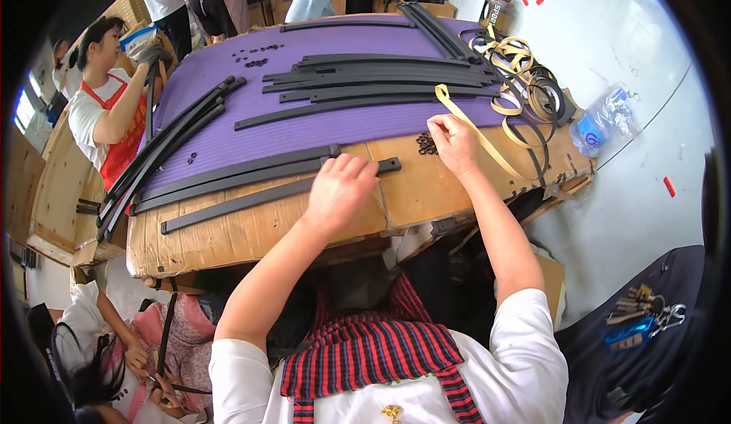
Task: Assemble plastic connectors and straps onto metal rods at a workshop table.
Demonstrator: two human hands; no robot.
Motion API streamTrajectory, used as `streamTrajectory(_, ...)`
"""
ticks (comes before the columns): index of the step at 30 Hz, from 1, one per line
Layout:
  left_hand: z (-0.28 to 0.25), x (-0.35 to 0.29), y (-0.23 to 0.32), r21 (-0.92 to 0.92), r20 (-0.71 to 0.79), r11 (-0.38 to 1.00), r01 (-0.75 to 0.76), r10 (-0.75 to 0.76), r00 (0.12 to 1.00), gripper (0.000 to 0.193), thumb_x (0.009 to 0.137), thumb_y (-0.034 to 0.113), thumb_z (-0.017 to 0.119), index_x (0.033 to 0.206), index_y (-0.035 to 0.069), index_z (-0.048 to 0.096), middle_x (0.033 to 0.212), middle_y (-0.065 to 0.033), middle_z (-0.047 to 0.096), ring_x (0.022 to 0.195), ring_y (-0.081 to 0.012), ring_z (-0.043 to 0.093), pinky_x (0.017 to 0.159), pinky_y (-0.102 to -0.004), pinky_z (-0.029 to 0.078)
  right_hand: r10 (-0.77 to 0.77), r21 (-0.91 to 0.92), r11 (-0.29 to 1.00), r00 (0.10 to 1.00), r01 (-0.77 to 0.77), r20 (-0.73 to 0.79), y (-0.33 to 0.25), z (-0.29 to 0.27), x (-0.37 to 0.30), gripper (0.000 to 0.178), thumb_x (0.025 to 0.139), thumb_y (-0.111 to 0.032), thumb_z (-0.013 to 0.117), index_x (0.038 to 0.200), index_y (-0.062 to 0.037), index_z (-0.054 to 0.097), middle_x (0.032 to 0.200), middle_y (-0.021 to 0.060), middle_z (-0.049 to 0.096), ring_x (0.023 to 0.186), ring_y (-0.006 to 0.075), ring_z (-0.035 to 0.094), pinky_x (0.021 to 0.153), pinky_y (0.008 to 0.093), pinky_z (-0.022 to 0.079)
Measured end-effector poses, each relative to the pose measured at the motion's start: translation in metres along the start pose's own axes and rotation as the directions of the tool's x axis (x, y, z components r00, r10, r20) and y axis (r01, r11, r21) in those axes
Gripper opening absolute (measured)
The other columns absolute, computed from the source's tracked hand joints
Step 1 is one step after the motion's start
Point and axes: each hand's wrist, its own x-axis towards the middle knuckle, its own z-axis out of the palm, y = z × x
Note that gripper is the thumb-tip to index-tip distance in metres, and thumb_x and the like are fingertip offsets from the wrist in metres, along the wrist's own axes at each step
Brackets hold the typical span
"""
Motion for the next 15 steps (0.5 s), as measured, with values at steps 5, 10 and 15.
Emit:
streamTrajectory(5, 0.031, 0.008, 0.008, 0.032, 0.061, 0.994, 0.105, -0.107, 0.992, 0.021, 0.072, 0.017, 0.063, 0.09, 0.007, 0.059, 0.082, -0.0052, 0.058, 0.083, -0.0224, 0.053, 0.072, -0.0344, 0.042, -0.125, -0.188, 0.971, 0.985, 0.146, 0.122, -0.019, -0.01, -0.018, 0.005, 0.075, -0.005, 0.062, 0.078, -0.0016, 0.061, 0.076, 0.0077, 0.059, 0.074, 0.022, 0.056, 0.068, 0.0313, 0.045)
streamTrajectory(10, 0.035, 0.004, 0.006, -0.073, -0.012, 0.986, 0.151, -0.152, 0.988, 0.022, 0.075, 0.014, 0.062, 0.095, 0.007, 0.061, 0.09, -0.0061, 0.061, 0.085, -0.0243, 0.054, 0.075, -0.0348, 0.043, -0.204, -0.285, 0.922, 0.954, 0.263, 0.22, -0.034, -0.019, -0.022, 0.007, 0.073, -0.008, 0.065, 0.079, -0.0039, 0.063, 0.078, 0.0052, 0.058, 0.08, 0.0228, 0.054, 0.071, 0.0329, 0.044)
streamTrajectory(15, 0.033, 0.007, 0.004, -0.169, 0.003, 0.971, 0.168, -0.17, 0.985, 0.02, 0.075, 0.013, 0.062, 0.094, 0.007, 0.062, 0.09, -0.0069, 0.062, 0.084, -0.0257, 0.055, 0.075, -0.0352, 0.044, -0.235, -0.467, 0.786, 0.894, 0.406, 0.38, -0.026, -0.012, -0.021, 0.01, 0.073, -0.01, 0.063, 0.082, -0.0066, 0.065, 0.081, 0.0028, 0.056, 0.083, 0.0213, 0.052, 0.074, 0.0327, 0.043)
